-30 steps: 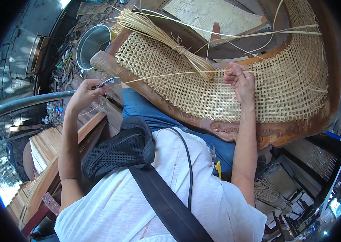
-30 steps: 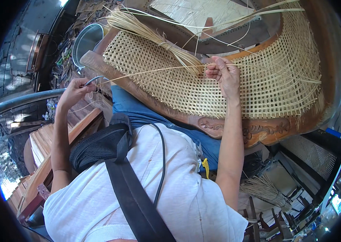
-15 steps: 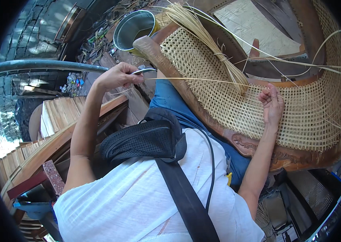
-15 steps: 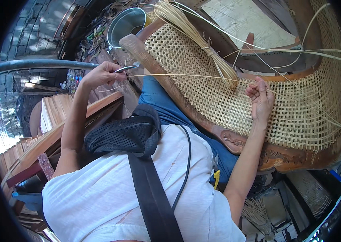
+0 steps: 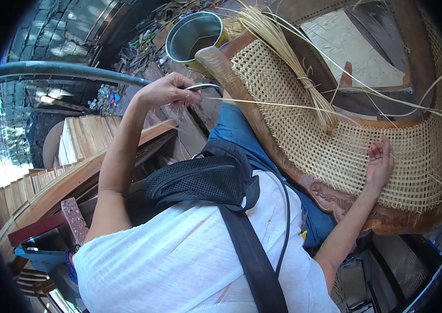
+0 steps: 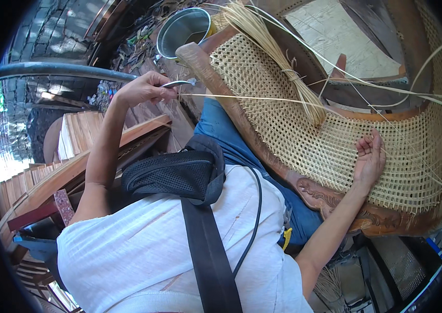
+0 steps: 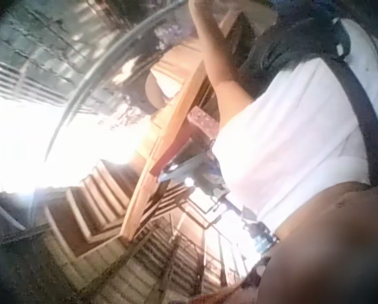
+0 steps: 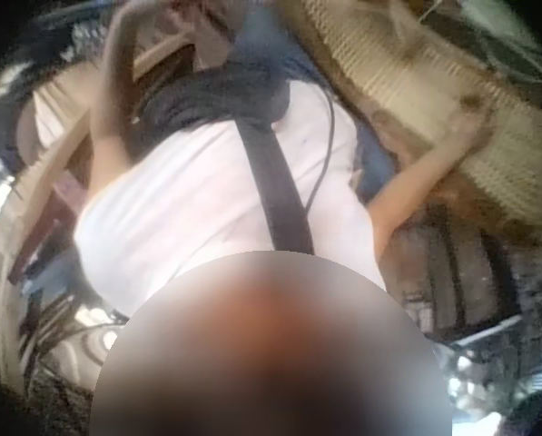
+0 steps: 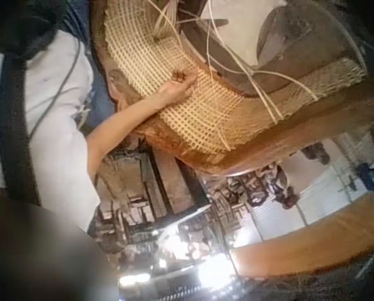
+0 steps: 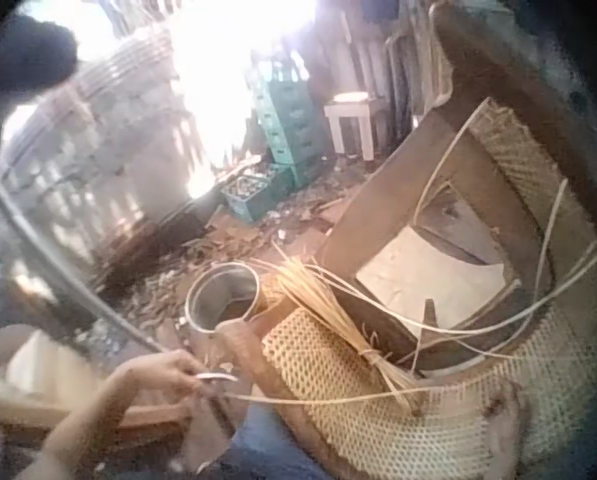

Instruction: Repairing or weaving a rattan/bamboo furniture piece by hand.

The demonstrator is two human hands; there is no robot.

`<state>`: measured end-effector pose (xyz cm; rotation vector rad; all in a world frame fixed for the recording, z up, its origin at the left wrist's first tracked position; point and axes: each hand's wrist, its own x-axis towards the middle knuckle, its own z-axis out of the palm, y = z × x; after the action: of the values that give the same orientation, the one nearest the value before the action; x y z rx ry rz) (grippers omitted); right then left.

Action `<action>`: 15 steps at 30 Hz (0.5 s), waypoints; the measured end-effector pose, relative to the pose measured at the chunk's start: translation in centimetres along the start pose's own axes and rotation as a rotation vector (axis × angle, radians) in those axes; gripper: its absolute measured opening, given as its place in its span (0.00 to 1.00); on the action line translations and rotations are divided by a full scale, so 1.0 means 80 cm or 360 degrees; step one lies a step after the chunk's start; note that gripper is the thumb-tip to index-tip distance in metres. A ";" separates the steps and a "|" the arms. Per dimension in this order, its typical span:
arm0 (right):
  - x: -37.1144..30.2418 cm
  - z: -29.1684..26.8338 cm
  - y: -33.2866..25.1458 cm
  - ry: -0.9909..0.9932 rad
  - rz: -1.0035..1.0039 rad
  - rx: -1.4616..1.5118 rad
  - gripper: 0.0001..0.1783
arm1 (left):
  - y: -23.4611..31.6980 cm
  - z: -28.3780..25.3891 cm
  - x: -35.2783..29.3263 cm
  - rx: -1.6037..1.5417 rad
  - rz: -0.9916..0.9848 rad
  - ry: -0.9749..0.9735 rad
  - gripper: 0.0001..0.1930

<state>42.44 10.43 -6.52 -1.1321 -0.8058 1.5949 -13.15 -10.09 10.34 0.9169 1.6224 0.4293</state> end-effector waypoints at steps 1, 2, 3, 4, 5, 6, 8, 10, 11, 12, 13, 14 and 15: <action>-0.009 0.007 -0.001 -0.0001 -0.0050 0.0006 0.24 | 0.003 0.003 -0.001 0.0022 0.0053 -0.0007 0.09; -0.021 0.017 -0.003 -0.0096 0.0015 0.0135 0.23 | 0.008 0.008 0.001 0.0026 0.0166 -0.0042 0.09; -0.038 0.029 -0.009 -0.0024 0.0059 0.0230 0.23 | 0.015 0.014 0.000 0.0065 0.0178 -0.0034 0.09; -0.057 0.047 -0.009 -0.0292 0.0192 0.0154 0.21 | 0.025 0.023 0.002 0.0092 0.0276 -0.0097 0.09; -0.078 0.069 -0.006 -0.0371 0.0404 -0.0064 0.18 | 0.035 0.041 0.005 0.0058 0.0349 -0.0061 0.08; -0.114 0.092 0.000 -0.0496 0.0756 0.0114 0.18 | 0.049 0.059 0.009 0.0053 0.0378 -0.0066 0.08; -0.161 0.132 0.000 -0.1061 0.0454 -0.0156 0.18 | 0.083 0.113 0.028 -0.0092 0.0334 -0.0088 0.09; -0.196 0.157 -0.015 -0.1193 0.0074 -0.0510 0.17 | 0.117 0.170 0.058 -0.0084 0.0468 -0.0430 0.08; -0.219 0.153 -0.025 -0.0912 0.0112 -0.0424 0.16 | 0.129 0.197 0.068 -0.0035 0.0485 -0.0527 0.07; -0.236 0.148 -0.033 -0.0714 -0.0072 -0.0161 0.15 | 0.141 0.222 0.083 0.0064 0.0457 -0.0602 0.07; -0.250 0.134 -0.042 -0.0597 0.0020 -0.0208 0.15 | 0.154 0.246 0.095 0.0296 0.0533 -0.0817 0.06; -0.267 0.130 -0.044 -0.0433 -0.0013 -0.0090 0.15 | 0.157 0.254 0.098 0.0497 0.0659 -0.1028 0.05; -0.282 0.110 -0.047 -0.0271 0.0046 -0.0013 0.14 | 0.164 0.272 0.102 0.0546 0.0619 -0.1055 0.05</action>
<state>37.34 -9.80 6.31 -1.0274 -0.9107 1.7310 11.49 -0.05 8.41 1.4619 0.9174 0.0788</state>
